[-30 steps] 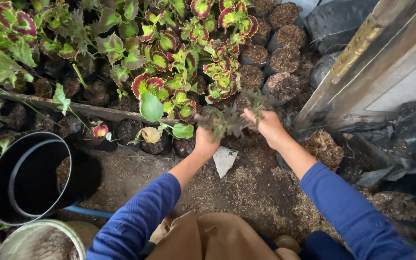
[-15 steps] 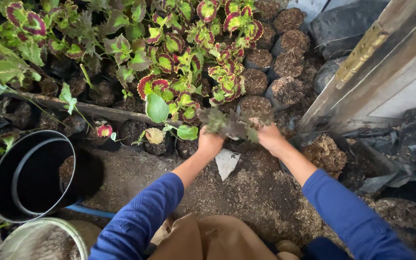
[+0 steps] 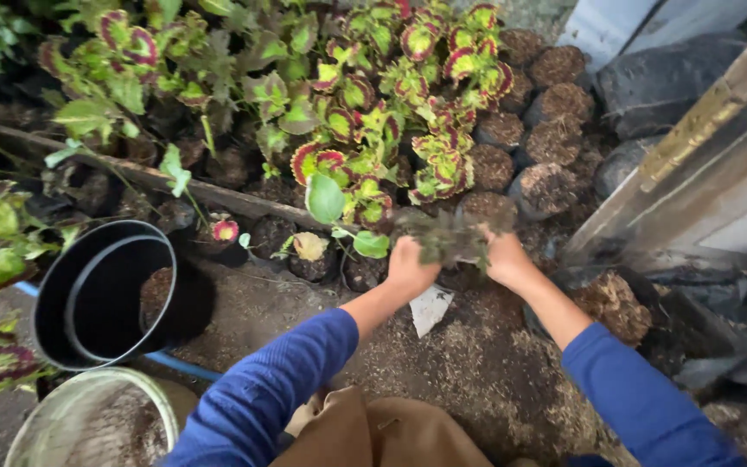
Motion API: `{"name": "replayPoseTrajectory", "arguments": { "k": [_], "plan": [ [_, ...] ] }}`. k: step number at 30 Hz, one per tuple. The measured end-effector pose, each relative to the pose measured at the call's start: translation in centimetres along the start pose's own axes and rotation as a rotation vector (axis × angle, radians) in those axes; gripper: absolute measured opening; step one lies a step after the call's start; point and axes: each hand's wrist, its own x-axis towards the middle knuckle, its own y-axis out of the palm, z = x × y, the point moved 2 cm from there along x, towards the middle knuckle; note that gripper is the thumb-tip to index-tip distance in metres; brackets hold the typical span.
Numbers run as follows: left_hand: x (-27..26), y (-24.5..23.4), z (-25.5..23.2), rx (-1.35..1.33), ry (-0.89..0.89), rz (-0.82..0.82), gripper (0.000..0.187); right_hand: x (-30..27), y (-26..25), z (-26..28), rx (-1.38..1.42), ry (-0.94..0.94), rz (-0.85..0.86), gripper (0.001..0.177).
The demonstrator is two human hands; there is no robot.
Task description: Organizing and potting various plants in a garden nursery setting.
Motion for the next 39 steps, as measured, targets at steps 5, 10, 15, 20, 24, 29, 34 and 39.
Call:
{"name": "replayPoseTrajectory", "arguments": {
  "k": [5, 10, 15, 20, 24, 29, 34, 39],
  "plan": [
    [2.3, -1.2, -1.2, 0.041, -0.185, 0.132, 0.032, 0.9, -1.1, 0.6, -0.609, -0.172, -0.011, 0.029],
    [3.5, 1.1, 1.8, -0.034, -0.38, 0.176, 0.021, 1.0, 0.4, 3.8, -0.819, -0.11, -0.085, 0.022],
    [3.1, 1.6, 2.3, -0.728, -0.798, 0.119, 0.009, 0.1, -1.0, 1.3, -0.812, 0.276, -0.184, 0.029],
    [2.9, 2.3, 3.9, -0.916, -0.952, 0.053, 0.014, -0.1, -2.0, -0.6, -0.306, 0.358, -0.222, 0.022],
    [2.9, 1.9, 2.7, -0.948, -0.937, 0.037, 0.014, 0.0, -1.9, -0.9, -0.265, 0.348, -0.216, 0.02],
    [2.8, -0.6, -1.2, -0.723, -0.789, 0.095, 0.015, -0.4, -1.2, 0.7, -0.221, 0.352, -0.249, 0.022],
    [2.0, 3.1, 0.8, -0.643, -0.533, 0.104, 0.02, -1.0, -1.3, 0.9, -0.122, 0.392, -0.237, 0.021],
    [2.9, 2.6, -0.5, -0.816, -0.682, 0.094, 0.017, -1.3, -1.5, 1.3, -0.012, 0.435, -0.227, 0.021]
  ]
}}
